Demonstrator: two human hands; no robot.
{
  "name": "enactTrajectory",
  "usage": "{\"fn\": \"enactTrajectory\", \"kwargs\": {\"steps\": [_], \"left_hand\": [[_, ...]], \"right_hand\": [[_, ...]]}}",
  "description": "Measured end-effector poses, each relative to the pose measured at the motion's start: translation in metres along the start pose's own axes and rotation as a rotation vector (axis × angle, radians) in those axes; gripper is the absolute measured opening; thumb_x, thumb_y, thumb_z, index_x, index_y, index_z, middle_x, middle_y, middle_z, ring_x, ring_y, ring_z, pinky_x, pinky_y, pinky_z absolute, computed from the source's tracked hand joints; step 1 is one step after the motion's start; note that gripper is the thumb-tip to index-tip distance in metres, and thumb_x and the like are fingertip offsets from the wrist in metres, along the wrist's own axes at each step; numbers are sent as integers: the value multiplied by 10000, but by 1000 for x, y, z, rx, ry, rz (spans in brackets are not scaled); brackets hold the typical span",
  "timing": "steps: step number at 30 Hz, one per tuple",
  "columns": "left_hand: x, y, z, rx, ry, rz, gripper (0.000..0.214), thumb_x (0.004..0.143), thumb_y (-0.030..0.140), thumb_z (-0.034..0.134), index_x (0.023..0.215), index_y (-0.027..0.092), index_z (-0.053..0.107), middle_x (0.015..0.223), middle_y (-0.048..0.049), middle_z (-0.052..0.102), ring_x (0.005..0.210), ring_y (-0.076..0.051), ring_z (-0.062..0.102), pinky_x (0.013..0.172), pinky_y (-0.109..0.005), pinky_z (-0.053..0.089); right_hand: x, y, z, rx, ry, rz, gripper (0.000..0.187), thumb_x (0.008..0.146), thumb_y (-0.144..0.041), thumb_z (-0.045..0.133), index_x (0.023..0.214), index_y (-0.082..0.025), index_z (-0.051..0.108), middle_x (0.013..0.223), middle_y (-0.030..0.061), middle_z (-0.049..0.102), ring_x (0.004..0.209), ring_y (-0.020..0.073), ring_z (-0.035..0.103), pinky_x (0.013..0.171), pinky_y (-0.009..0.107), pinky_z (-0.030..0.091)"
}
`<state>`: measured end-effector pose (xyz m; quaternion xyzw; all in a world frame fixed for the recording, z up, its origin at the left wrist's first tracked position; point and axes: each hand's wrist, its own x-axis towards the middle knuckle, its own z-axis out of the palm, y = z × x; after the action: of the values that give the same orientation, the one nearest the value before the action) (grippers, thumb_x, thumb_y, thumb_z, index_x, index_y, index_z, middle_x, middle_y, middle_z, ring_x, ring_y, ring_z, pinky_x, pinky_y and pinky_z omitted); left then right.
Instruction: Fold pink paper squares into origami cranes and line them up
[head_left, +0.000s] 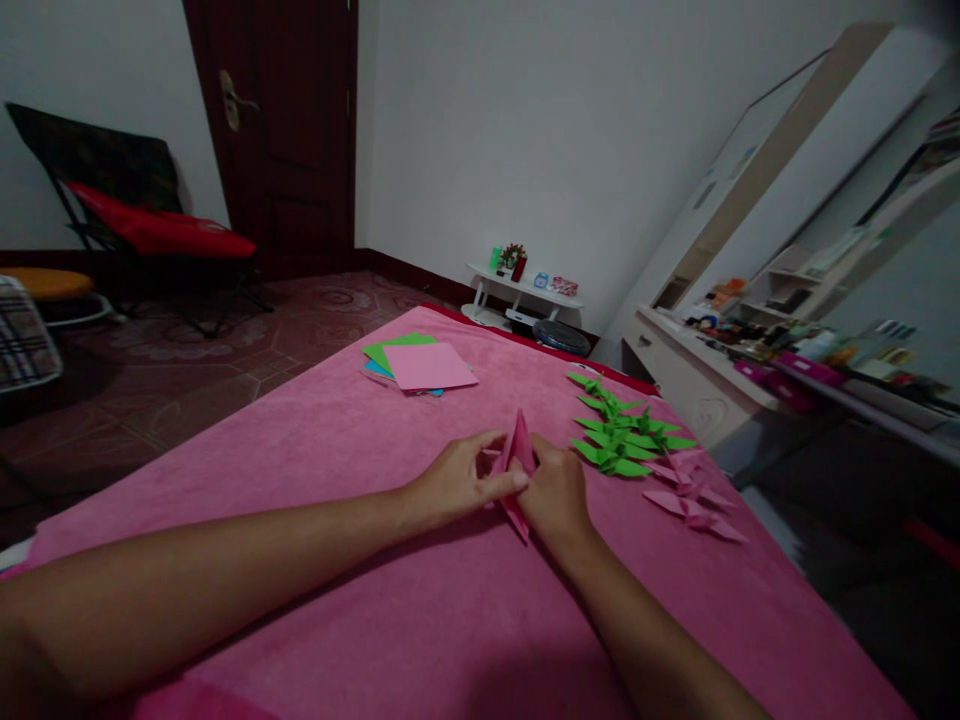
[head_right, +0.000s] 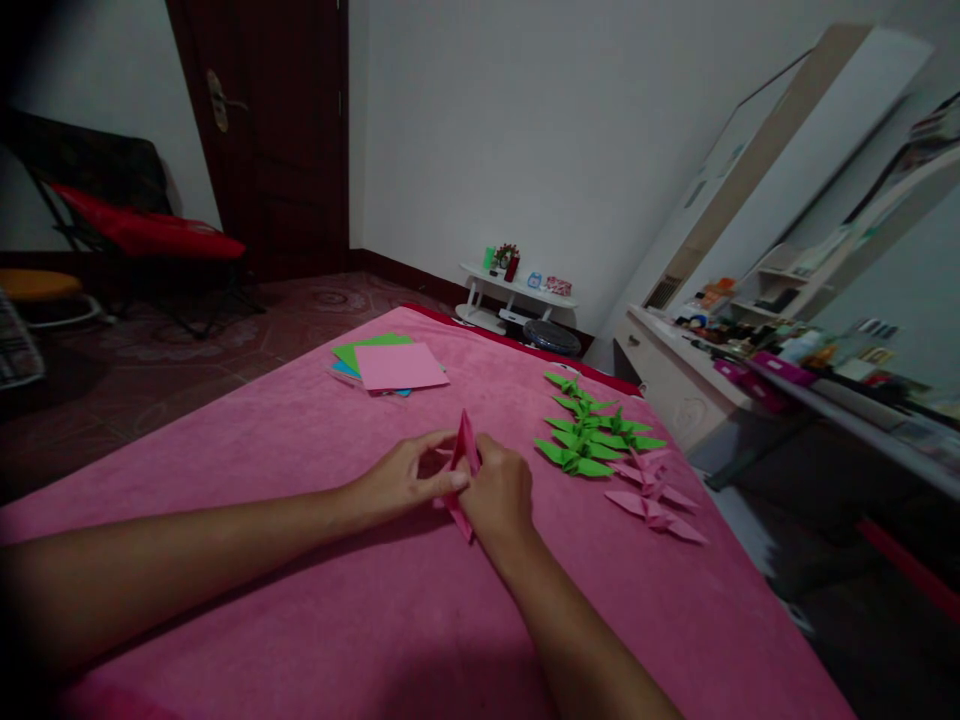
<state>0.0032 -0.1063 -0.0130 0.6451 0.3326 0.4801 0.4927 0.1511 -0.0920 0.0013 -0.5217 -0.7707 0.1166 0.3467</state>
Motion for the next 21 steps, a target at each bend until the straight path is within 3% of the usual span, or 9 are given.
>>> {"fn": "enactTrajectory", "kwargs": {"steps": [3, 8, 15, 21], "left_hand": [[1, 1, 4, 59, 40, 39, 276, 747, 180, 535, 1013, 146, 600, 970, -67, 641, 876, -195, 586, 774, -277, 445], [4, -7, -1, 193, 98, 59, 318, 642, 34, 416, 867, 140, 614, 813, -27, 633, 729, -162, 553, 670, -249, 432], [7, -13, -7, 274, 166, 75, 297, 590, 7, 418, 729, 141, 643, 695, -21, 626, 704, -172, 556, 663, -253, 435], [10, -14, -9, 271, 197, 72, 280, 602, -5, 431, 696, 116, 666, 709, -37, 667, 679, -158, 594, 642, -242, 451]], "right_hand": [[-3, -6, 1, -193, -10, -75, 141, 727, -154, 485, 741, -190, 620, 676, 49, 654, 603, 177, 588, 549, 250, 338], [-4, -14, 3, -264, -36, -116, 157, 794, -195, 458, 779, -171, 613, 722, 73, 666, 635, 192, 604, 574, 268, 344], [-7, -19, 4, -172, -105, -128, 195, 780, -154, 465, 869, -187, 635, 825, 72, 688, 703, 189, 624, 627, 255, 384], [-9, -20, 6, -283, -123, -112, 188, 782, -170, 473, 879, -186, 633, 781, 71, 682, 684, 188, 622, 600, 253, 357]]}}
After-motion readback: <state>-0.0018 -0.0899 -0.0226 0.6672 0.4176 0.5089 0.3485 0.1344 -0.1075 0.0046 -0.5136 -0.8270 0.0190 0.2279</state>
